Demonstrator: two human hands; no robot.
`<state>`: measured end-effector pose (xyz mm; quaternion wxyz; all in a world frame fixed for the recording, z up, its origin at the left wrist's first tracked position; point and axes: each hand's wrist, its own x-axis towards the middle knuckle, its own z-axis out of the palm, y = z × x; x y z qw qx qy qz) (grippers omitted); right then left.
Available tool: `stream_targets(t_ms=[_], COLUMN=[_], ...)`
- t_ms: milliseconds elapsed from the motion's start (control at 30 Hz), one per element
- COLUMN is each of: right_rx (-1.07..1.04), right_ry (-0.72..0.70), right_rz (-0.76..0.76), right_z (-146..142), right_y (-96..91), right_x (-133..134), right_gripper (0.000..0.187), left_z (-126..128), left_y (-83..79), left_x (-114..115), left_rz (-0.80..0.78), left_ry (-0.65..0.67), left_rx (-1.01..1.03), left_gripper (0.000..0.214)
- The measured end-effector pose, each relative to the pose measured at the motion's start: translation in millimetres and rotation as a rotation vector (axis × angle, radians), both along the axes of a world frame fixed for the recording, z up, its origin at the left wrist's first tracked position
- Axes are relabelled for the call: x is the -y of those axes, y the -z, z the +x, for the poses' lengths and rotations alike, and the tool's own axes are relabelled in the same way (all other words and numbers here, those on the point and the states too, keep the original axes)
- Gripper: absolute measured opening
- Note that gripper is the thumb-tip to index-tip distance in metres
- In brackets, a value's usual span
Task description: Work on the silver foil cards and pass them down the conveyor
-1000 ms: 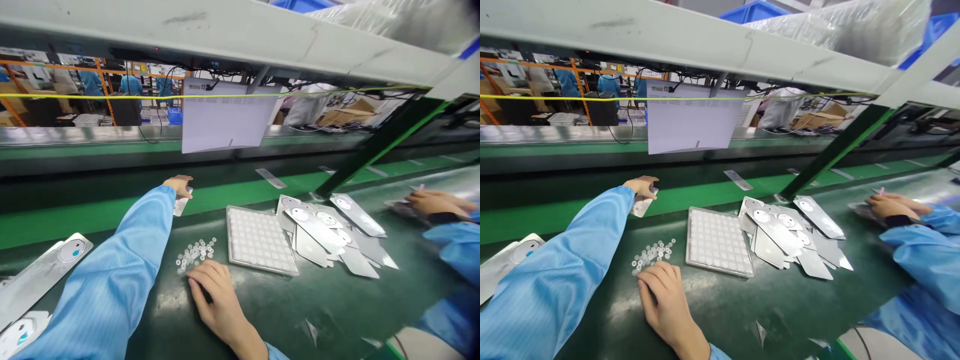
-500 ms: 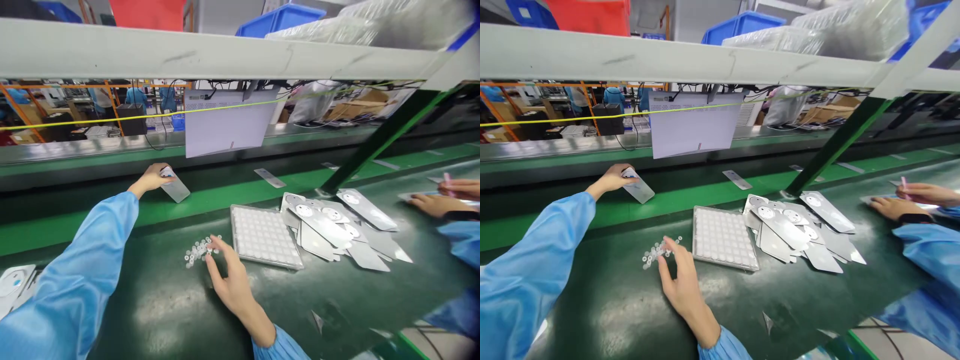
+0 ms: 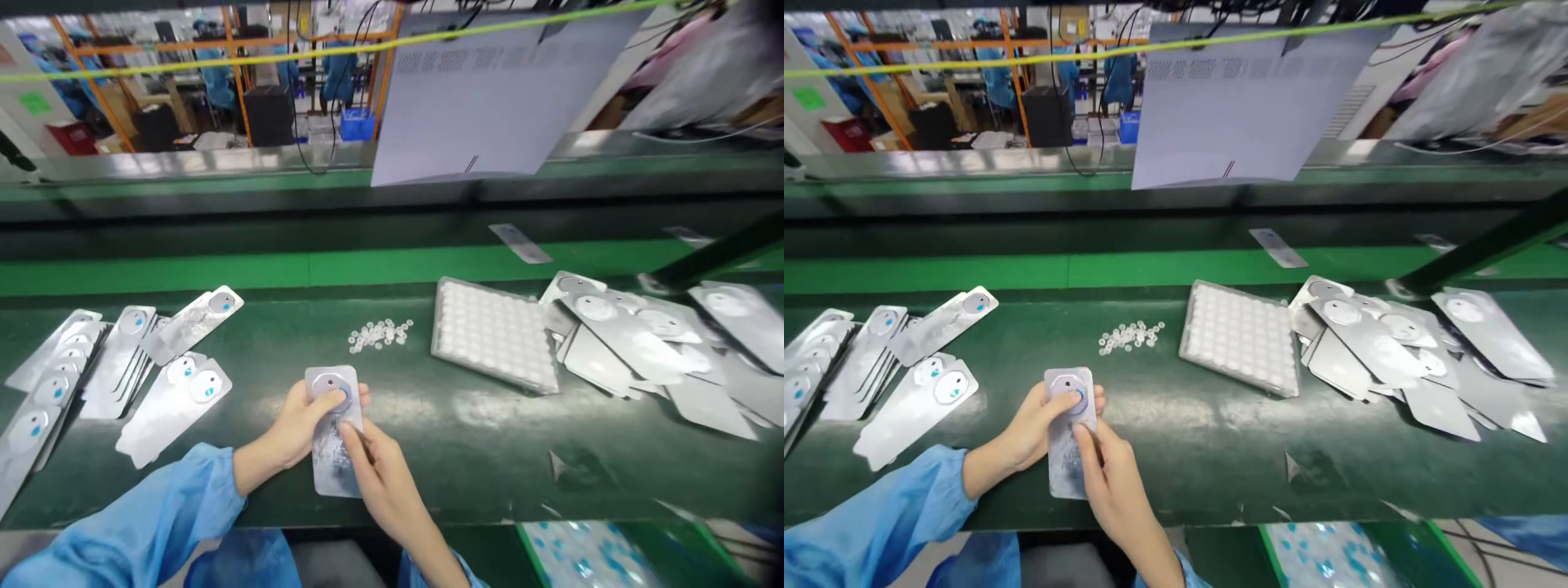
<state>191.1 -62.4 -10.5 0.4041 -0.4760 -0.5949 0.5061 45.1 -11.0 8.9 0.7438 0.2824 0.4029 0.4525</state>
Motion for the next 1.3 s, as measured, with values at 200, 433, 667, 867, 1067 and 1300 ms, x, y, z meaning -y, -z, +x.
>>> stream_targets(t_ms=[200,433,667,867,1067,1300], right_rx=[0.246,0.506,0.689,0.716,0.724,0.789], right_ry=[0.312,0.165,0.134,0.13,0.117,0.07], right_rz=[0.302,0.64,0.712,0.742,0.763,0.725], right_z=[26.5,16.9,23.8,25.0,22.2,22.8], right_y=[-15.3,-18.2,-10.3,-13.9,-17.0,-20.7], right_x=[7.7,-6.8,-12.5,-14.3,-16.0,-18.0], right_gripper=[0.027,0.024,0.024,0.02,0.016,0.012], left_z=[-6.4,-8.4,-12.0,-11.9,-11.3,-11.4], left_y=[6.0,5.8,7.3,8.2,8.5,8.4], left_x=[2.8,2.9,6.0,4.8,5.7,6.7], left_rz=[-0.014,0.277,0.306,0.365,0.375,0.357], left_ry=[0.117,0.154,0.281,0.293,0.301,0.288], left_rx=[-0.08,-0.37,-0.276,-0.299,-0.3,-0.289], left_gripper=[0.058,0.033,0.045,0.047,0.047,0.047])
